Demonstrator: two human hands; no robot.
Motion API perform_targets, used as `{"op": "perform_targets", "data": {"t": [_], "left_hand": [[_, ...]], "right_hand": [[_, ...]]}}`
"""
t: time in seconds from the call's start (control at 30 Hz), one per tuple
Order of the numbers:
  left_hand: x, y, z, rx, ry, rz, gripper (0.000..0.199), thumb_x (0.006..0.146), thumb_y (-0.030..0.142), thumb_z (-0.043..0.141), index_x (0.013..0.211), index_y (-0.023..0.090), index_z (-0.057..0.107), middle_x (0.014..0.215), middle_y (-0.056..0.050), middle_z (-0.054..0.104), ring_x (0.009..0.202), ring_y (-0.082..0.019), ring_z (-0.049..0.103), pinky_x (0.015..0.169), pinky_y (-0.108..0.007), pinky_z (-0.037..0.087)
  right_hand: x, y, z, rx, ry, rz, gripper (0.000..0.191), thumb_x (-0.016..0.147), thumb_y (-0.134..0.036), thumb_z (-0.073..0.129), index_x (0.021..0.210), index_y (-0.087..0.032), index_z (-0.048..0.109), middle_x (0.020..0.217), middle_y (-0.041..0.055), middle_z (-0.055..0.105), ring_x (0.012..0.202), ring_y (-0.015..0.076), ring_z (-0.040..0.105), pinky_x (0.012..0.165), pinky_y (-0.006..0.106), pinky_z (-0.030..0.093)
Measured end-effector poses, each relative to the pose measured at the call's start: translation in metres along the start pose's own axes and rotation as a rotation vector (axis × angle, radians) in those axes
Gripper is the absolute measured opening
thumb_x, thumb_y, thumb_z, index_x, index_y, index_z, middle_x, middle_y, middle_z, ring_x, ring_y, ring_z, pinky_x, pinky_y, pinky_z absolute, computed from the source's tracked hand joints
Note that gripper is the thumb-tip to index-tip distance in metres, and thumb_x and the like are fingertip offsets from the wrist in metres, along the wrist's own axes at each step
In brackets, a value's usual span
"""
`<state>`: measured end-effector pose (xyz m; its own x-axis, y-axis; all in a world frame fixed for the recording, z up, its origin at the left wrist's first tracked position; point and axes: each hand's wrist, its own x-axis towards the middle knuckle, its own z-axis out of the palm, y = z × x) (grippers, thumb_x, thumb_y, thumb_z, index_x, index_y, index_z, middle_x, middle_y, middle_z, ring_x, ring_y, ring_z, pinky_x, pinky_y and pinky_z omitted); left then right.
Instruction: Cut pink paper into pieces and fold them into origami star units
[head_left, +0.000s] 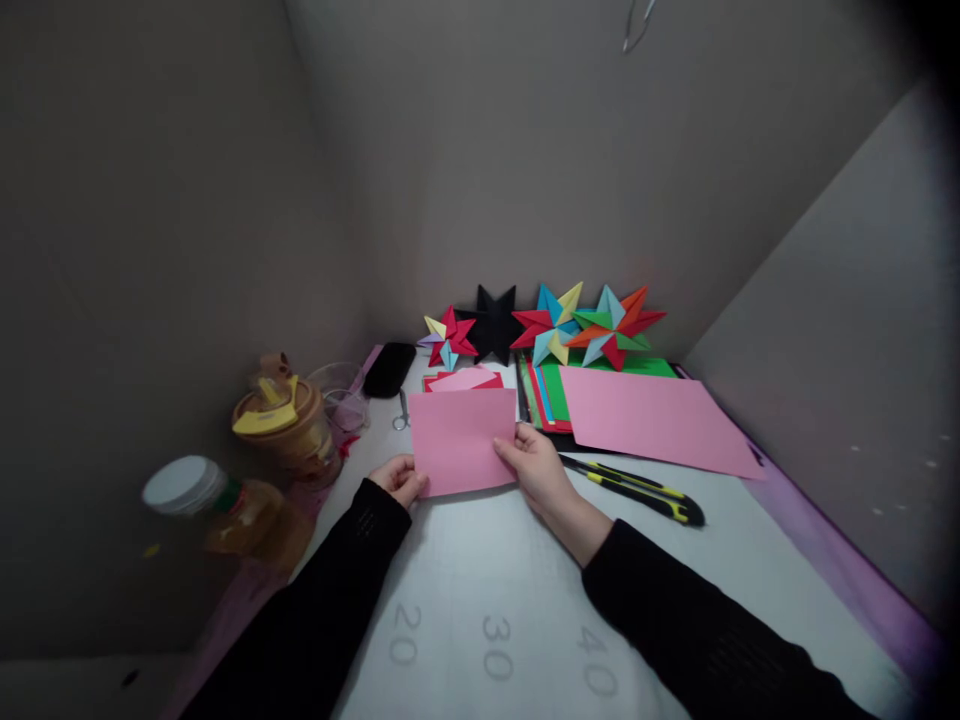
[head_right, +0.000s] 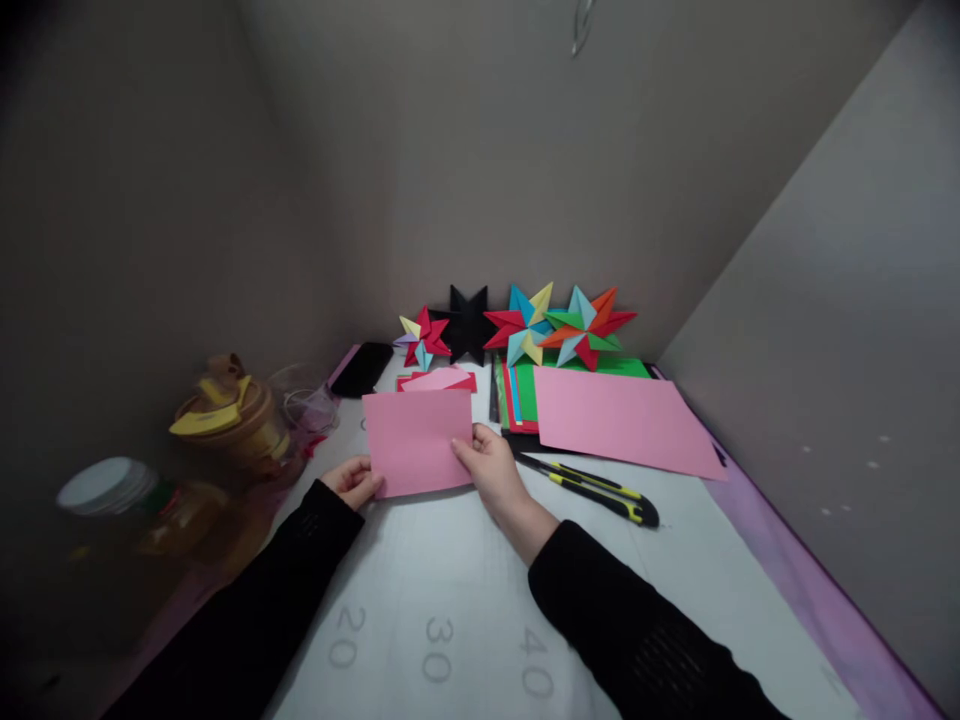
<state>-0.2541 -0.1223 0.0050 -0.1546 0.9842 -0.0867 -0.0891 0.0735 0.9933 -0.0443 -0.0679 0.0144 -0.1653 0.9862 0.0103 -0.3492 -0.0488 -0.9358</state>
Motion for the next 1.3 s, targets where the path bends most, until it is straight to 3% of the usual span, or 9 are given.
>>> {"op": "perform_targets", "data": {"t": [0.17,0.33,0.5,0.77,0.9,0.97,1.07,1.17,1.3], "left_hand": [[0.002,0.000,0.003,-0.061,0.071,0.091,0.053,0.055,0.040,0.076,0.096,0.014,0.058,0.077,-0.005,0.071,0.072,-0.018,0.066,0.069,-0.027,0.049],[0.003,-0.007,-0.001,0.024,0.036,0.087,0.046,0.059,0.037,0.071,0.096,0.011,0.063,0.085,-0.009,0.072,0.082,-0.022,0.067,0.072,-0.029,0.050],[-0.002,-0.003,0.000,0.285,0.055,0.040,0.024,0.063,0.036,0.067,0.073,0.014,0.064,0.054,-0.002,0.066,0.052,-0.016,0.062,0.053,-0.024,0.045],[-0.009,0.013,0.004,0.387,0.146,-0.042,0.029,0.071,0.042,0.058,0.055,0.018,0.052,0.041,0.003,0.054,0.032,-0.009,0.046,0.035,-0.018,0.032],[0.001,0.015,-0.003,0.282,0.258,0.018,0.026,0.071,0.040,0.059,0.060,0.018,0.051,0.043,0.005,0.053,0.035,-0.008,0.047,0.035,-0.017,0.032],[0.005,0.012,-0.005,0.158,0.315,0.014,0.024,0.069,0.039,0.063,0.070,0.018,0.053,0.053,0.003,0.060,0.043,-0.010,0.054,0.036,-0.016,0.034],[0.007,0.004,-0.006,-0.001,0.228,-0.051,0.039,0.061,0.039,0.073,0.087,0.016,0.055,0.060,0.002,0.063,0.046,-0.012,0.058,0.039,-0.019,0.041],[0.005,-0.004,-0.007,-0.040,0.113,-0.107,0.046,0.053,0.038,0.080,0.083,0.014,0.056,0.051,0.000,0.063,0.044,-0.015,0.059,0.043,-0.023,0.046],[0.009,-0.001,-0.013,-0.045,0.206,-0.113,0.048,0.049,0.041,0.080,0.080,0.015,0.054,0.052,-0.002,0.065,0.043,-0.017,0.060,0.042,-0.024,0.046]], "right_hand": [[-0.002,0.002,0.002,-0.080,-0.051,-0.084,0.026,0.070,-0.028,0.069,0.093,-0.018,0.064,0.088,0.0026,0.070,0.081,0.0180,0.063,0.076,0.030,0.048],[-0.002,0.011,0.000,-0.081,-0.091,0.002,0.027,0.071,-0.031,0.069,0.093,-0.017,0.063,0.084,0.0032,0.070,0.076,0.0177,0.064,0.074,0.031,0.048],[0.003,0.012,-0.003,0.051,0.023,0.017,0.033,0.066,-0.032,0.073,0.093,-0.017,0.062,0.079,0.0033,0.071,0.072,0.0186,0.065,0.070,0.031,0.049],[0.007,0.005,-0.004,0.128,0.041,0.077,0.036,0.059,-0.030,0.078,0.088,-0.017,0.061,0.079,0.0049,0.072,0.078,0.0231,0.067,0.074,0.036,0.051],[0.010,0.006,-0.011,0.064,0.105,0.087,0.039,0.055,-0.031,0.079,0.086,-0.016,0.060,0.079,0.0053,0.072,0.075,0.0227,0.067,0.071,0.034,0.052],[0.009,0.007,-0.012,0.019,0.062,0.110,0.038,0.056,-0.031,0.079,0.085,-0.016,0.060,0.077,0.0046,0.071,0.069,0.0211,0.066,0.067,0.033,0.051],[0.002,0.009,-0.007,-0.024,-0.086,0.192,0.033,0.062,-0.032,0.076,0.085,-0.015,0.059,0.074,0.0039,0.070,0.064,0.0187,0.066,0.063,0.030,0.050],[-0.005,0.010,0.002,-0.052,-0.165,0.242,0.032,0.064,-0.034,0.074,0.085,-0.016,0.058,0.070,0.0021,0.069,0.062,0.0154,0.065,0.058,0.025,0.049],[-0.007,0.009,0.003,-0.232,-0.174,0.353,0.032,0.064,-0.041,0.070,0.076,-0.017,0.052,0.046,-0.0018,0.061,0.035,0.0105,0.052,0.034,0.018,0.034]]}}
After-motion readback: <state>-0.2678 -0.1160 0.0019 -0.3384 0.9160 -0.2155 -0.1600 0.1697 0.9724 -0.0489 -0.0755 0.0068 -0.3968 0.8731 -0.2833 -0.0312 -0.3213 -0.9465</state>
